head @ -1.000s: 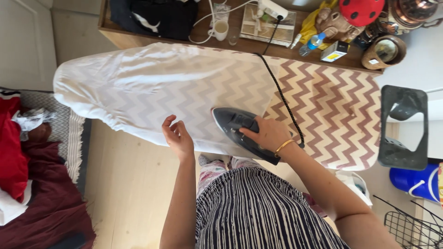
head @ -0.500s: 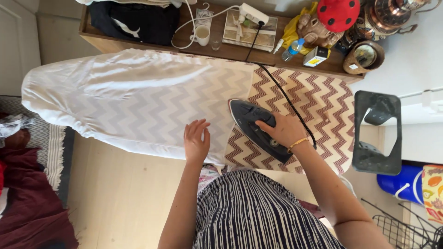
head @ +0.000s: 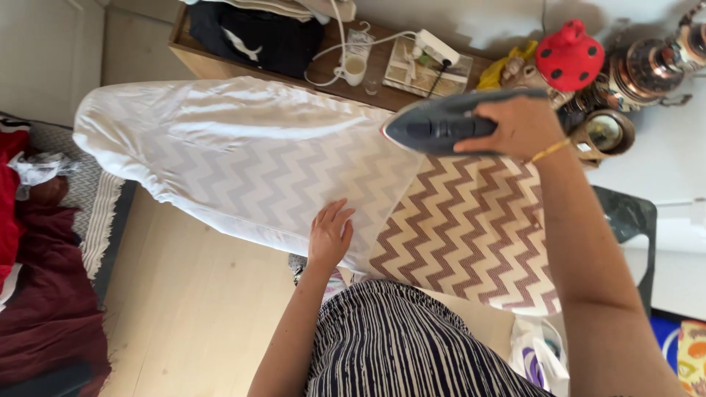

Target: Ironing a white long-sleeved shirt on an ironing board.

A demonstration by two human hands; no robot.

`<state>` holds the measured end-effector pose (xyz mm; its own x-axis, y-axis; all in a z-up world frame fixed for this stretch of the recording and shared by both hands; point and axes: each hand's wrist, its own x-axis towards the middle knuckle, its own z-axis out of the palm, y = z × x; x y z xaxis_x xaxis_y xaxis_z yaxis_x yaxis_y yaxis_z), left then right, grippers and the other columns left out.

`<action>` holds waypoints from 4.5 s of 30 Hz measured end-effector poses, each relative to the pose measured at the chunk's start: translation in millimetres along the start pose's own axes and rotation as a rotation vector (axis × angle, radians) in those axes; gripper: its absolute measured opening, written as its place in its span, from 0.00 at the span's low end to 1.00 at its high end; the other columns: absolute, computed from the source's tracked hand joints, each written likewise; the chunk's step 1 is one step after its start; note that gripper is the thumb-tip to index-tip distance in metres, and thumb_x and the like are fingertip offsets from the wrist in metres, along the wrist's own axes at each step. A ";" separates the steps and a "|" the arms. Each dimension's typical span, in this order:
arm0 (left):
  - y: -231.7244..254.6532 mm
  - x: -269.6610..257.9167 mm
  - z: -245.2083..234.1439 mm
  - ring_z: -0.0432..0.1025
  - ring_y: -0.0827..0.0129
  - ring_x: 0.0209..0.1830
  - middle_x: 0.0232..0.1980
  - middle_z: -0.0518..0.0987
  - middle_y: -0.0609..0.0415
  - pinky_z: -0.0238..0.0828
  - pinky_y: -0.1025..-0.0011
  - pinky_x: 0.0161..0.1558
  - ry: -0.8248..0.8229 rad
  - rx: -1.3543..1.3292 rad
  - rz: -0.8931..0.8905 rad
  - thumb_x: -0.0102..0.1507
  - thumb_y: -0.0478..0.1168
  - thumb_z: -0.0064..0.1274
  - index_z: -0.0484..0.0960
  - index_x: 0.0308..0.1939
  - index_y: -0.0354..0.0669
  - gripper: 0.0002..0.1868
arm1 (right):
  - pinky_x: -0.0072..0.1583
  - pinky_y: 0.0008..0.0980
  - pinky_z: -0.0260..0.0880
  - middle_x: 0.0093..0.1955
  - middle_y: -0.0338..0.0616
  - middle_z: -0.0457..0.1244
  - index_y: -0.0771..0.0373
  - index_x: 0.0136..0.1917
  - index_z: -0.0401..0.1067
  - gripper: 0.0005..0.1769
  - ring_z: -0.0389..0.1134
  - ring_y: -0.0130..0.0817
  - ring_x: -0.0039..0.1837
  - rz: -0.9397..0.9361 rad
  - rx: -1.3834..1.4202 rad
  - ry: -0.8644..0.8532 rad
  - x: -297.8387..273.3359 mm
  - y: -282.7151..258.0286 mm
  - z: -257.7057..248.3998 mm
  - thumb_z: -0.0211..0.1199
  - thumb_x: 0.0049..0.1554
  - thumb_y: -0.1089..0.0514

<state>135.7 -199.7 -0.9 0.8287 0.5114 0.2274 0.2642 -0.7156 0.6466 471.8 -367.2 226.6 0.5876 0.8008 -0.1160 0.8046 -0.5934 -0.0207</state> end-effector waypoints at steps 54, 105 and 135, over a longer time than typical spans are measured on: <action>-258.8 362.7 -122.6 0.76 0.51 0.41 0.40 0.83 0.51 0.71 0.56 0.41 -0.543 -0.042 0.288 0.68 0.57 0.55 0.82 0.39 0.45 0.20 | 0.55 0.54 0.68 0.45 0.67 0.69 0.66 0.57 0.71 0.34 0.70 0.66 0.53 1.287 0.702 0.171 14.4 -336.9 120.6 0.54 0.61 0.31; -277.5 338.2 -120.4 0.75 0.52 0.51 0.50 0.82 0.51 0.71 0.56 0.49 -0.417 0.004 0.248 0.67 0.51 0.53 0.81 0.50 0.46 0.15 | 0.41 0.42 0.74 0.33 0.56 0.69 0.70 0.50 0.67 0.35 0.74 0.45 0.33 0.939 0.992 0.006 104.7 -364.4 97.1 0.51 0.61 0.31; -306.0 365.7 -147.4 0.77 0.55 0.51 0.50 0.84 0.48 0.72 0.60 0.52 -0.701 -0.112 0.158 0.63 0.57 0.59 0.79 0.53 0.44 0.24 | 0.37 0.38 0.71 0.30 0.52 0.68 0.69 0.52 0.69 0.33 0.71 0.40 0.29 1.016 1.135 -0.027 118.6 -432.5 78.5 0.54 0.60 0.33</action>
<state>285.2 276.5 -8.2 0.9841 -0.0460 -0.1717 0.0944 -0.6835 0.7238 186.9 -21.9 143.9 0.8224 0.0333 -0.5679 -0.4232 -0.6313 -0.6499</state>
